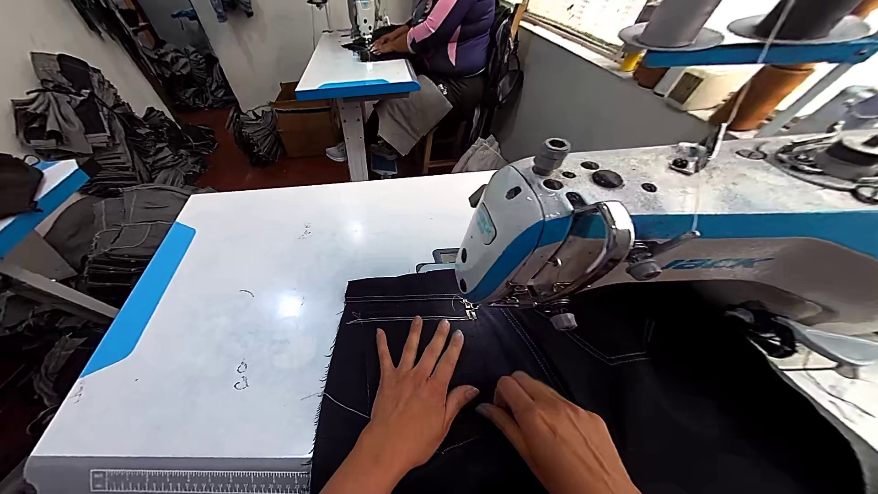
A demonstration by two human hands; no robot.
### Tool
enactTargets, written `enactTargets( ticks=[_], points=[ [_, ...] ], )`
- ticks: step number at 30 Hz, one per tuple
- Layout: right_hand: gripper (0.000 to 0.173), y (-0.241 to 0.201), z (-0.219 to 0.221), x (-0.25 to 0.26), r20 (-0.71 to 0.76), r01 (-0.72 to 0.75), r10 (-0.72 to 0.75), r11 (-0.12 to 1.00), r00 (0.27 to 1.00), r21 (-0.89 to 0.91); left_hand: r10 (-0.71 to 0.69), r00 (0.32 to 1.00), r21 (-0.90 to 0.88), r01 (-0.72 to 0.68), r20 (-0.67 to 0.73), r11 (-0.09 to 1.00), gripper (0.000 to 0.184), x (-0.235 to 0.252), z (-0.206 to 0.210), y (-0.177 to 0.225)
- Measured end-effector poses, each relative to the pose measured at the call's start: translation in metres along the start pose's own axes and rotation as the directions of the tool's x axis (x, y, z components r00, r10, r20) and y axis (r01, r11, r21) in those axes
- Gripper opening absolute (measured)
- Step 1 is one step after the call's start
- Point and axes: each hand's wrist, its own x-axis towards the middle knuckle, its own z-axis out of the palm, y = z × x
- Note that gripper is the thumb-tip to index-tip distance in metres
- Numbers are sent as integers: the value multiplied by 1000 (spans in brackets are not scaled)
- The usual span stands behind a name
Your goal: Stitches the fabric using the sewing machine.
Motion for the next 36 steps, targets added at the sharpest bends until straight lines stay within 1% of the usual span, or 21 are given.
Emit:
enactTargets(
  ticks=[1,3,5,7,10,12,14,15,16,18,19,21,23,24,26,28,29,30,32,34,36],
  points=[
    [30,4,1,2,-36,47,-47,999,998,13,-30,999,-18,29,-29,999,67,-1,0,-3],
    [38,14,5,5,-56,101,-98,993,994,67,-84,995,-38,82,-50,996,63,-3,-2,-9],
    [40,20,7,4,-27,86,-83,984,996,155,-89,993,-52,85,-81,995,57,-5,-3,-11],
    [36,18,2,-1,26,16,-22,975,999,223,-56,993,-34,53,-105,998,52,-4,-2,-11],
    [47,4,-5,-6,126,-90,64,972,990,218,-15,1000,29,16,-17,999,49,-2,-9,-11],
    [48,0,-2,-7,112,-97,76,977,991,192,61,997,9,-62,49,998,46,7,-22,-11],
    [43,1,3,-8,82,-91,76,976,994,196,197,977,-19,-196,85,980,37,24,-34,-12],
    [41,1,4,-9,75,-89,75,975,994,203,289,953,-53,-285,88,957,32,36,-38,-12],
    [40,1,4,-9,69,-87,74,974,995,207,364,920,-111,-351,142,930,30,49,-44,-10],
    [41,1,3,-9,70,-90,76,971,995,222,439,823,-219,-383,360,897,33,74,-57,-1],
    [42,1,3,-9,73,-93,78,969,994,228,453,769,-226,-393,450,891,34,86,-61,4],
    [44,0,3,-9,72,-84,69,971,995,225,438,677,-179,-420,592,890,38,103,-67,14],
    [44,1,4,-8,68,-73,59,972,996,225,378,602,-92,-450,703,888,41,113,-72,25],
    [44,2,5,-8,67,-69,55,971,996,228,346,575,-46,-470,742,881,41,116,-75,31],
    [45,2,5,-7,69,-65,50,969,996,237,320,551,19,-522,771,853,38,119,-76,40],
    [44,3,4,-6,79,-65,48,969,996,239,368,583,18,-550,724,835,35,115,-73,38],
    [45,3,5,-6,78,-62,45,971,996,231,419,630,-3,-552,654,834,33,110,-68,33],
    [46,3,5,-6,73,-53,38,976,997,213,476,690,-26,-554,546,832,31,103,-60,26],
    [47,4,8,-7,50,-20,12,985,999,169,568,792,-47,-573,223,818,29,85,-37,6],
    [48,6,9,-7,52,6,-14,989,999,145,553,831,-53,-556,-61,830,31,66,-13,-11],
    [48,8,8,-6,20,33,-36,992,999,120,493,851,-82,-513,-183,855,33,46,-1,-17]
  ],
)
